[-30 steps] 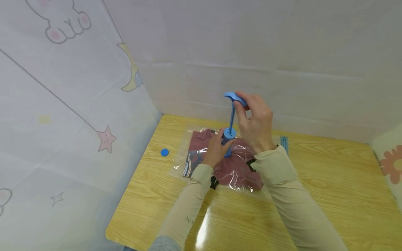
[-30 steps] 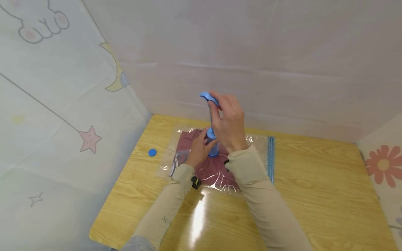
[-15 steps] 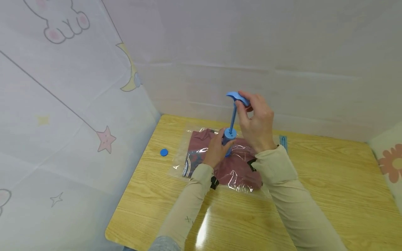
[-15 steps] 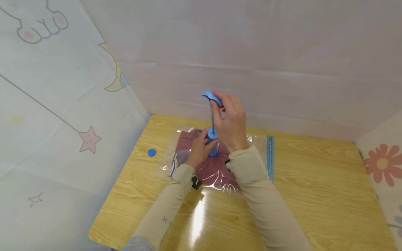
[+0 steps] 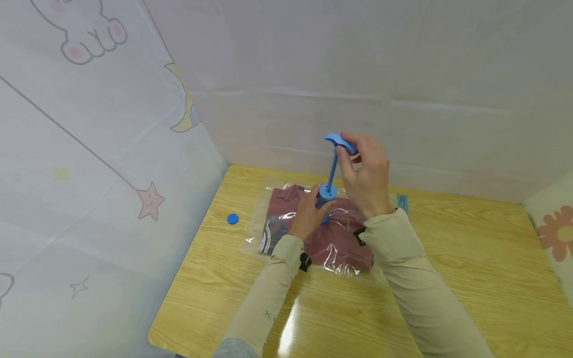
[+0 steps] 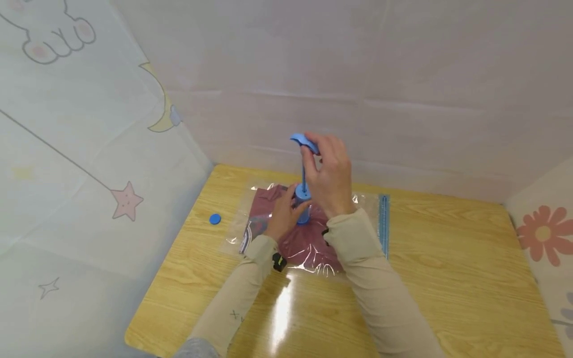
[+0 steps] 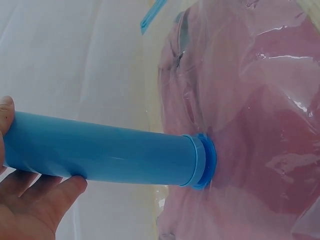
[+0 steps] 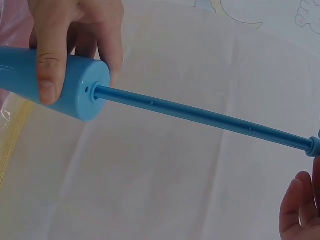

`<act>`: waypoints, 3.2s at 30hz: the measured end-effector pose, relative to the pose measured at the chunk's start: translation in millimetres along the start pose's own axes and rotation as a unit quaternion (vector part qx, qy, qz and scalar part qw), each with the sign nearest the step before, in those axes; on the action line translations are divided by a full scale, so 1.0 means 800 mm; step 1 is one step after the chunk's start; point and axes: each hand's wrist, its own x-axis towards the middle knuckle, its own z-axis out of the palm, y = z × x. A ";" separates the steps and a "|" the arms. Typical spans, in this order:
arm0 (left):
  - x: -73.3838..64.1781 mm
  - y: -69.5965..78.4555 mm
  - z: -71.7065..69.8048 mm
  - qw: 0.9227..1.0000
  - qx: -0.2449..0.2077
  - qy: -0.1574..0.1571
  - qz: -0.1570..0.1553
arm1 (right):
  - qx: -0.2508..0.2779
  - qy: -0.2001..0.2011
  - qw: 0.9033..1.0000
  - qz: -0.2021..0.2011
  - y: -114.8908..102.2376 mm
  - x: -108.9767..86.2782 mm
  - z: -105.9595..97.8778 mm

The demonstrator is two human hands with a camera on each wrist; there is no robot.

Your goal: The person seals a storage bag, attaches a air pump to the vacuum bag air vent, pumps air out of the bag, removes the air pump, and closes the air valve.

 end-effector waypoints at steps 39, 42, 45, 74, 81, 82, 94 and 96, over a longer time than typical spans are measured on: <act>-0.004 -0.005 -0.002 0.999 0.025 -0.008 -0.021 | -0.060 -0.233 0.954 0.178 0.061 -0.066 0.041; -0.004 -0.005 -0.002 0.999 0.027 -0.008 -0.028 | -0.061 -0.240 0.951 0.183 0.065 -0.069 0.042; -0.004 -0.005 -0.002 0.999 0.026 -0.008 -0.031 | -0.059 -0.246 0.949 0.187 0.067 -0.071 0.043; -0.007 -0.006 0.001 1.000 0.000 -0.001 -0.017 | -0.079 -0.250 0.955 0.139 0.038 -0.043 0.020; -0.005 -0.006 0.000 1.000 -0.010 -0.005 -0.022 | -0.056 -0.097 0.993 0.033 0.000 -0.015 -0.003; -0.006 -0.005 0.000 1.000 -0.011 -0.005 -0.024 | -0.051 -0.074 0.996 0.020 -0.004 -0.012 -0.005; -0.008 -0.003 -0.003 1.000 -0.015 -0.008 -0.022 | -0.024 -0.004 1.000 -0.004 -0.020 0.000 -0.014; -0.008 -0.004 -0.003 1.000 -0.016 -0.007 -0.021 | -0.022 -0.005 1.000 -0.002 -0.020 0.000 -0.014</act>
